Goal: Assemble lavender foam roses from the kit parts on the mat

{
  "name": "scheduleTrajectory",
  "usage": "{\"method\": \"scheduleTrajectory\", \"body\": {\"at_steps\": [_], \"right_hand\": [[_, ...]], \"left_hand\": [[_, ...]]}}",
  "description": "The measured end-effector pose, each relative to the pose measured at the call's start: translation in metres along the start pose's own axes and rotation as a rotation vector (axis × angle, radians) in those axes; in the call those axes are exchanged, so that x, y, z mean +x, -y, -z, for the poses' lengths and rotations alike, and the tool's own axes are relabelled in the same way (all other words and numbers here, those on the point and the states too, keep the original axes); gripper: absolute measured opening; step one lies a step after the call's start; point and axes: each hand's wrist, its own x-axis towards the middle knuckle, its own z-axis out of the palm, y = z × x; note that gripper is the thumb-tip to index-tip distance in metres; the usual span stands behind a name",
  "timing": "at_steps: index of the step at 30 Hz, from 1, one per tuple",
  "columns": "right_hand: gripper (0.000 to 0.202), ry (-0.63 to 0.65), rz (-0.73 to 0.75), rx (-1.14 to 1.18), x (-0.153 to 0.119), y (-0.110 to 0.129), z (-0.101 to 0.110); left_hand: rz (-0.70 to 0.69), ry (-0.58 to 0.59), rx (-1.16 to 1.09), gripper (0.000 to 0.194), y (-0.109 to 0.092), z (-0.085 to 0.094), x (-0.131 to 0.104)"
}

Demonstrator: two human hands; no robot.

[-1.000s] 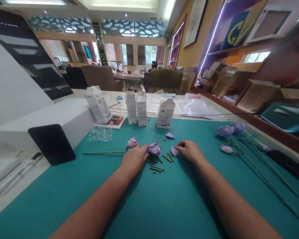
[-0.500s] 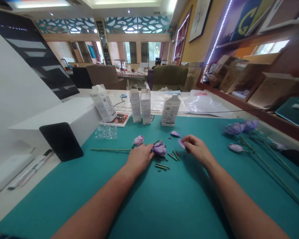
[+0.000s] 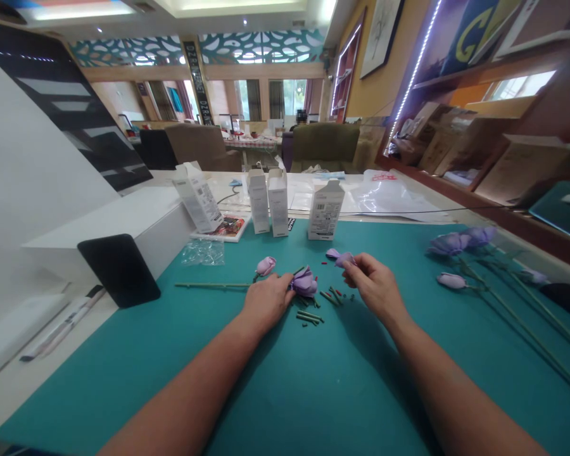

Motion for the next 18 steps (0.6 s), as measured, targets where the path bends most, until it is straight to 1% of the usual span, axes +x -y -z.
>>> {"method": "scheduleTrajectory", "body": {"at_steps": [4, 7, 11, 14, 18], "right_hand": [[0.041, 0.016, -0.004, 0.005, 0.001, 0.0, -0.002], [0.039, 0.001, -0.041, 0.013, 0.0, 0.003, -0.004], [0.035, 0.029, -0.092, 0.015, 0.0, 0.003, -0.007], [0.032, 0.041, -0.106, -0.046, 0.002, -0.006, -0.01], [0.026, -0.008, -0.115, -0.177, 0.008, -0.024, -0.008]], "left_hand": [[0.011, -0.004, -0.004, 0.026, -0.001, 0.0, 0.0], [0.018, -0.014, -0.002, 0.027, -0.001, 0.0, 0.0], [0.019, -0.023, -0.002, 0.027, 0.0, -0.001, 0.0], [0.019, -0.034, -0.009, 0.028, 0.0, 0.0, 0.001], [0.011, -0.044, -0.024, 0.029, -0.001, 0.001, 0.002]]}}
